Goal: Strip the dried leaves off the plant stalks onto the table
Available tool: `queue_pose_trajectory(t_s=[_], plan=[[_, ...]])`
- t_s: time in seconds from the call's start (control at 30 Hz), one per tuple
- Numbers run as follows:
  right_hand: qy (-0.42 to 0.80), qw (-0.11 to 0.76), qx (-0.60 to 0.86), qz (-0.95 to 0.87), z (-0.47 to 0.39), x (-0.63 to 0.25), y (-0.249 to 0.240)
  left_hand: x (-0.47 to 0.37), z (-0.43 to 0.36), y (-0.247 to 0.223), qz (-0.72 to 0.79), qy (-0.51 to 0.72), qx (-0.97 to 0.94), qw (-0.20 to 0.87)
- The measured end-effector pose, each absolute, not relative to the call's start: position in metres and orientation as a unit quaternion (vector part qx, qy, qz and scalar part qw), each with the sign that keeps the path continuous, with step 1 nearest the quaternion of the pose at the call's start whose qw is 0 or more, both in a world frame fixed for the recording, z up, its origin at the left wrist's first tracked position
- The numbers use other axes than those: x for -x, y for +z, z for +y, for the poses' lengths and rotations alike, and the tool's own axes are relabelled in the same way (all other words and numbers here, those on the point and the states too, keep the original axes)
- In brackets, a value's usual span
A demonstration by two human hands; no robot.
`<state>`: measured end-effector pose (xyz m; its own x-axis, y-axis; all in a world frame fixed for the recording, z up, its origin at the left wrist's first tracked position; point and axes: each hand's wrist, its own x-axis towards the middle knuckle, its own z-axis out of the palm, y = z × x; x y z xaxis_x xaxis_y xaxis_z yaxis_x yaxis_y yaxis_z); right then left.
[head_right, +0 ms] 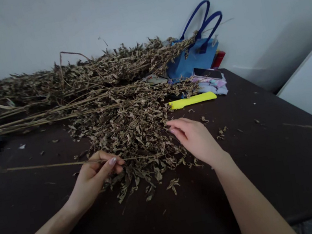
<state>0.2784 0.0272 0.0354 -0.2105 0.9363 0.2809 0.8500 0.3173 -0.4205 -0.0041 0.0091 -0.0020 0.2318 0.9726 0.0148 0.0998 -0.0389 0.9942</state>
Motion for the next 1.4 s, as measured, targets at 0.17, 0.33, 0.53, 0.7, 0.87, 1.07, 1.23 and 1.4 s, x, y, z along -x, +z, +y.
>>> queue_pose_trajectory(t_s=[0.17,0.33,0.53,0.7,0.87,1.07,1.23,1.4], plan=[[0.298,0.259,0.527,-0.753,0.018,-0.275,0.049,0.006,0.012,-0.004,0.468,0.425,-0.584,0.509],[0.53,0.105,0.277,-0.794,-0.002,-0.234,0.048,0.008,0.014,-0.005,0.48,0.429,-0.581,0.498],[0.447,0.035,0.207,-0.87,-0.005,-0.215,0.031,0.009,0.014,-0.001,0.481,0.441,-0.568,0.501],[0.414,0.082,0.28,-0.862,0.002,-0.219,0.03,0.012,0.015,0.0,0.476,0.462,-0.543,0.515],[0.504,0.093,0.193,-0.837,-0.011,-0.204,0.029,0.015,0.019,0.0,0.448,0.507,-0.495,0.545],[0.52,0.089,0.11,-0.843,-0.017,-0.193,0.019,0.015,0.02,0.002,0.428,0.524,-0.454,0.58],[0.491,0.067,0.225,-0.839,0.002,-0.218,0.027,0.017,0.021,0.002,0.436,0.521,-0.445,0.583],[0.453,0.037,0.257,-0.853,0.01,-0.238,0.034,0.017,0.023,0.004,0.433,0.519,-0.442,0.59]])
